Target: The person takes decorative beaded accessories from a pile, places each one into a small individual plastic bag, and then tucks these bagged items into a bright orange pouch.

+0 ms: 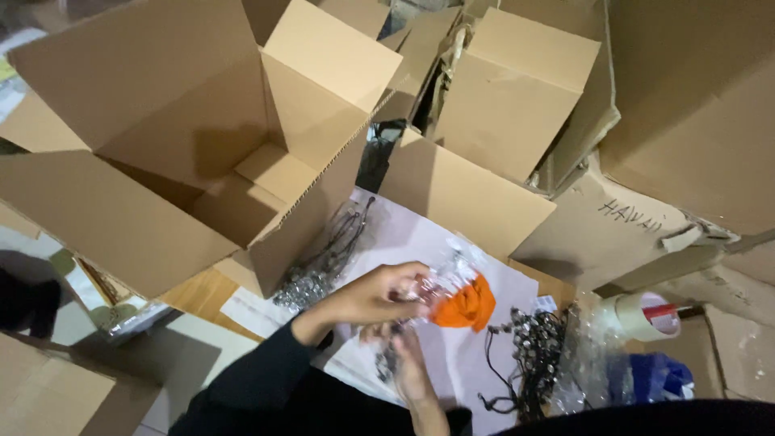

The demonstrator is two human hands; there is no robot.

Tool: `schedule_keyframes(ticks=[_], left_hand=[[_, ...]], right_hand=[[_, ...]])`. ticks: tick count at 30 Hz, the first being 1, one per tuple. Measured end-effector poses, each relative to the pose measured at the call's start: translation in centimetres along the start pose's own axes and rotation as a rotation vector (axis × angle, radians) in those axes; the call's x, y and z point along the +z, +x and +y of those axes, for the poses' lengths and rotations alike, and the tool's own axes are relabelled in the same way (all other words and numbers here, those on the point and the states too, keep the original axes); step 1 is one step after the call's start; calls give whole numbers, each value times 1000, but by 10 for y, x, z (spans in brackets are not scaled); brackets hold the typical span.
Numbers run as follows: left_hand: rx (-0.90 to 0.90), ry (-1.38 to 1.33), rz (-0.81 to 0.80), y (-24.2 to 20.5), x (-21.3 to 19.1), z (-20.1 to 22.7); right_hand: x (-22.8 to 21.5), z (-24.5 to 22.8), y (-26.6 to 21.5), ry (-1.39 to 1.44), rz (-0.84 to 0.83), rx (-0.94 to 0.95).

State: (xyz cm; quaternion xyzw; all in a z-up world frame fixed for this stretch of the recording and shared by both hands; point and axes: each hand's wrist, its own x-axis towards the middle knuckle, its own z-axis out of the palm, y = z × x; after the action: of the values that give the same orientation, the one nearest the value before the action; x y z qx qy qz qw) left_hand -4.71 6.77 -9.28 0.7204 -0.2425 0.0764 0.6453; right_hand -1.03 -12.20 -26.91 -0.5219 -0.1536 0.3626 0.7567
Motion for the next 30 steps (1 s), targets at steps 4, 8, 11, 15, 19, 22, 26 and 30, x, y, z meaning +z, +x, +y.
schedule_keyframes(ticks=[4, 8, 11, 15, 19, 22, 26, 30], left_hand=[[-168, 162, 478, -34, -22, -55], [-489, 378, 662, -39, -42, -33], [-298, 664, 759, -35, -58, -53], [-329, 1116, 721, -27, -68, -139], [-410, 1754, 613, -31, -58, -143], [-176, 1892, 535, -40, -63, -165], [-204, 1817, 511, -49, -55, -180], [-272, 1563, 433, -59, -59, -208]], right_hand=[[36, -32, -7, -445, -10, -368], [28, -43, -26, -514, 47, -409], [26, -51, -38, -536, 99, -411], [15, -54, -48, -505, 175, -398], [-6, -46, -60, -534, 220, -440], [-16, -45, -71, -514, 269, -418], [-26, -49, -85, -473, 393, -322], [-25, -85, -101, -678, 382, -528]])
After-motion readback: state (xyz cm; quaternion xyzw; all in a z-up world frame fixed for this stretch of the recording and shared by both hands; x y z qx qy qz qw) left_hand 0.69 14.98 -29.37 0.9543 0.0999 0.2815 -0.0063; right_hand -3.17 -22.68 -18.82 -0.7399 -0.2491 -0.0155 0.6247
